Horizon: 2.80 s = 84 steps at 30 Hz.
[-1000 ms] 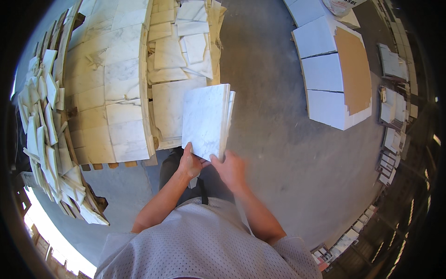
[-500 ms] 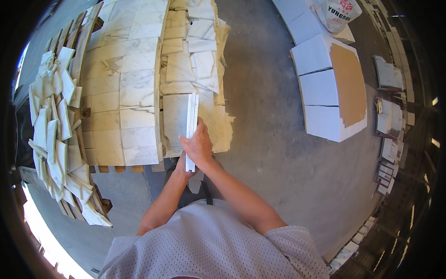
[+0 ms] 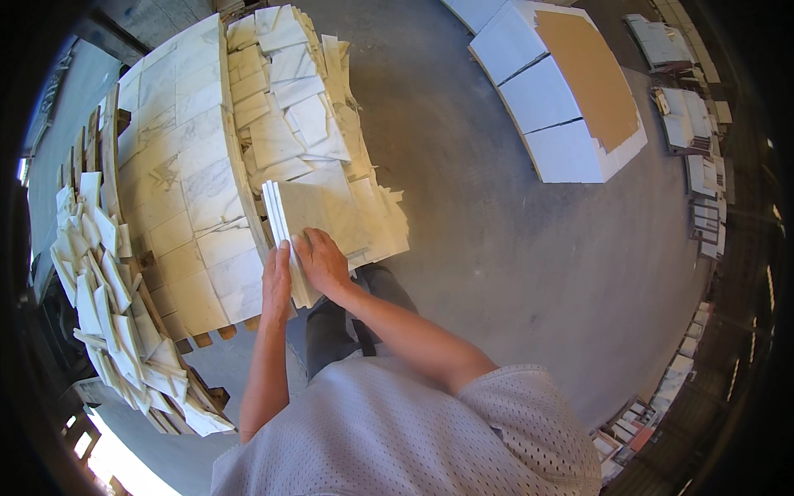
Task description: The person picks up white ceramic tiles from a large pile on a pallet and stacks them onto a separate pile. The person repeatedly lifts tiles by hand and places them in a new stack, occasionally walking to a different area to place tiles on another pallet.
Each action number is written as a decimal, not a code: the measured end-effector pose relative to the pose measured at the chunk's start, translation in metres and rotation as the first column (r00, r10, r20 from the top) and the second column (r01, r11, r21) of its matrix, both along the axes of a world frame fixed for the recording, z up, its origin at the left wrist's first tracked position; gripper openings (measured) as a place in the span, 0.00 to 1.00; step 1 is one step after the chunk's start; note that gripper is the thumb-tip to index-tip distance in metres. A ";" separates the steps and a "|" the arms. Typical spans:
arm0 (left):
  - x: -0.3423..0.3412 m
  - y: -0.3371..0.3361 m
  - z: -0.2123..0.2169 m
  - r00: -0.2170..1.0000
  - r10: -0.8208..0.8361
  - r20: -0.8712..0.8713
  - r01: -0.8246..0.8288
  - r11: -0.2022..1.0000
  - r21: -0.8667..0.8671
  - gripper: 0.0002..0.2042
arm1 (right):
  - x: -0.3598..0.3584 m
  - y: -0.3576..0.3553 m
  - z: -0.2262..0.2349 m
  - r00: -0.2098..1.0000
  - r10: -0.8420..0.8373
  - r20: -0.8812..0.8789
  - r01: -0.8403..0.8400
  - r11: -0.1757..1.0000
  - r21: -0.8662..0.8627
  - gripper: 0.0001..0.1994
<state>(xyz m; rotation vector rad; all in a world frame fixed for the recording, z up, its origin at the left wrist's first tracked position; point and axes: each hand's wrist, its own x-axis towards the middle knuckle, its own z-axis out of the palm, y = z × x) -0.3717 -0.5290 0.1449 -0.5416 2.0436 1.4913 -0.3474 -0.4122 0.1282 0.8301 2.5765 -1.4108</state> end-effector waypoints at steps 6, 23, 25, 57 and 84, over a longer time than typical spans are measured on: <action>-0.018 0.003 0.008 0.942 -0.332 -0.053 0.245 0.787 -0.566 0.31 | 0.051 0.082 -0.071 0.932 -0.302 0.203 0.336 0.928 -0.162 0.21; -0.012 0.011 0.024 0.974 -0.221 -0.050 0.176 0.878 -0.446 0.25 | -0.039 0.115 -0.163 0.856 -0.048 0.514 0.119 0.987 -0.106 0.37; 0.002 0.000 0.047 0.993 -0.113 -0.041 0.095 0.944 -0.316 0.23 | -0.039 0.118 -0.166 0.869 -0.077 0.489 0.141 0.985 -0.095 0.38; 0.001 -0.143 0.153 0.966 -0.085 -0.243 -0.104 0.736 -0.669 0.16 | -0.063 -0.005 -0.026 0.969 -0.113 0.222 0.088 0.989 0.116 0.28; 0.005 -0.130 0.150 0.962 -0.111 -0.250 -0.093 0.726 -0.681 0.16 | -0.030 0.051 -0.022 0.972 -0.051 0.229 0.058 0.998 -0.025 0.25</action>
